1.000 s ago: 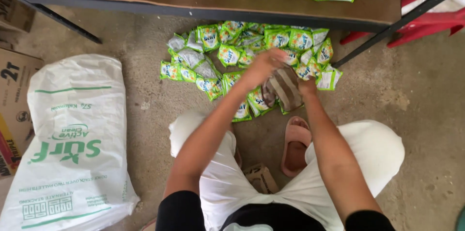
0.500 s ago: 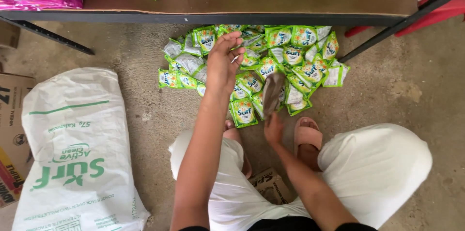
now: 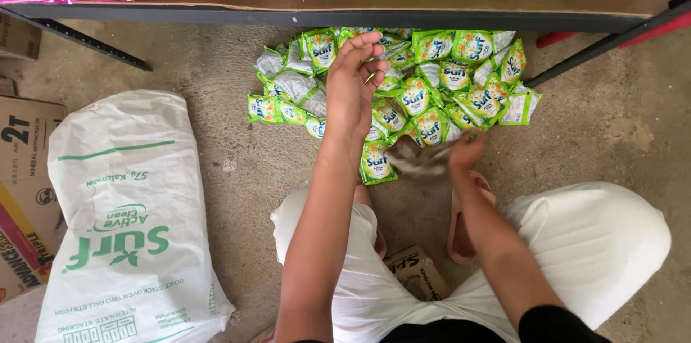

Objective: The person cleans detergent packets by holding each packet in one hand and wiping it with a cloth in the other, then places the cleaned packets onto a shelf.

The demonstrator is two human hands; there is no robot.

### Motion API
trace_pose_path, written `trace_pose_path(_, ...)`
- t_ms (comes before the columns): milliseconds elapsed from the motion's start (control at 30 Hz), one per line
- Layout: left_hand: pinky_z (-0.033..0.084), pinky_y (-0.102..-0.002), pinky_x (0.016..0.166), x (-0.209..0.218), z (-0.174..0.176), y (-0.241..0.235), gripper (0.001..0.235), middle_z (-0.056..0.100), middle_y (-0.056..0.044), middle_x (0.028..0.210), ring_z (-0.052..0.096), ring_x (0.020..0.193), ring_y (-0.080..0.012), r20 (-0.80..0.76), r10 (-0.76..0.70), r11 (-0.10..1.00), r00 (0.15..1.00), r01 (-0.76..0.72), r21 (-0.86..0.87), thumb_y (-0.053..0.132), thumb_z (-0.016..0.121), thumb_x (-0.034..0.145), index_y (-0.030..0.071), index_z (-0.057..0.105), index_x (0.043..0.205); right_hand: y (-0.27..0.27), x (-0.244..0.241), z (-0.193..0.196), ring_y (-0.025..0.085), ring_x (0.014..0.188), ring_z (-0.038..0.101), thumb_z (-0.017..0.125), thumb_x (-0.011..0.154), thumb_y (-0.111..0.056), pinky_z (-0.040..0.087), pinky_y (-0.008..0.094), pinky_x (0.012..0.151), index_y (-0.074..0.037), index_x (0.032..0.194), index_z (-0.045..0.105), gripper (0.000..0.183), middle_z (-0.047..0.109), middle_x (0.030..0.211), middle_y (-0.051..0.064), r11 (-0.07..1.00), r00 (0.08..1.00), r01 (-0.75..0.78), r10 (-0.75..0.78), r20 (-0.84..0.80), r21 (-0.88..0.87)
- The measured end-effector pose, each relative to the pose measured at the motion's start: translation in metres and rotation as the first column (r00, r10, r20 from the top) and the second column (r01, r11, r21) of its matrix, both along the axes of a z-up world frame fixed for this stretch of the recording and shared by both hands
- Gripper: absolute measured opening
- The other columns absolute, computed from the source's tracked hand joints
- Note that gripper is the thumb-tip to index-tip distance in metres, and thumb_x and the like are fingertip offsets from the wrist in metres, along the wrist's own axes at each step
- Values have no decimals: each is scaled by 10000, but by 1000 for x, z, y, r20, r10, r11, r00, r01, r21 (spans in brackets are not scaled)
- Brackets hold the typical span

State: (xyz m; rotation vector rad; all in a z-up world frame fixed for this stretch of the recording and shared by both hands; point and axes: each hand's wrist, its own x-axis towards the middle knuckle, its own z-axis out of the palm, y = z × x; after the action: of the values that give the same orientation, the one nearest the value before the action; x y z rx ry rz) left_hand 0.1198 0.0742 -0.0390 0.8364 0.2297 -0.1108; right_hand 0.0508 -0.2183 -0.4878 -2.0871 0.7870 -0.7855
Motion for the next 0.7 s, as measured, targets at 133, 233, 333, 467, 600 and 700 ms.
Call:
trace_pose_path(133,488,-256,761,0,0,-4,187,657,-11,949,607,806,-107,-19,-36,999,999,36,20,120,558,995,56,671,1130,-76,47,-25,407,925,692,708,922,-305,522,484,829,10,1142,602,399,712,1019,245,982,992,129,-129,-11,140)
trace_pose_path(233,479,-250,746,2,3,-8,187,654,-3,949,605,806,-98,-22,-52,998,998,52,34,121,560,1002,62,674,1139,-113,64,-74,419,1008,635,761,991,-494,501,463,854,120,1167,535,678,650,1117,315,947,904,262,-174,-390,187)
trace_pose_path(333,488,-247,745,7,-3,-12,204,664,-5,956,609,803,-96,-14,-47,998,999,48,41,119,552,996,64,680,1145,-120,70,-89,307,1062,644,687,992,-502,502,412,908,17,1162,617,550,678,1193,208,778,949,139,71,-306,612)
trace_pose_path(467,485,-243,738,9,-11,-18,203,672,-9,966,607,801,-94,-6,-87,996,996,87,23,126,544,1007,67,679,1147,-135,83,-77,436,872,659,676,987,-328,495,510,778,36,925,675,369,699,937,269,978,968,-40,89,-236,205)
trace_pose_path(600,487,-248,725,15,-14,-22,209,670,-9,957,610,793,-98,2,-88,996,996,88,32,125,542,1009,61,687,1145,-83,112,50,498,733,599,689,963,-245,468,556,706,52,793,634,347,655,796,300,985,982,-168,162,-101,-49)
trace_pose_path(700,498,-245,737,14,-12,-24,200,675,-10,961,617,797,-99,-6,-101,994,995,102,28,125,537,1015,63,685,1135,-42,123,137,449,707,562,704,1006,-199,448,533,668,49,802,593,340,615,780,285,952,962,-270,272,-5,-145)
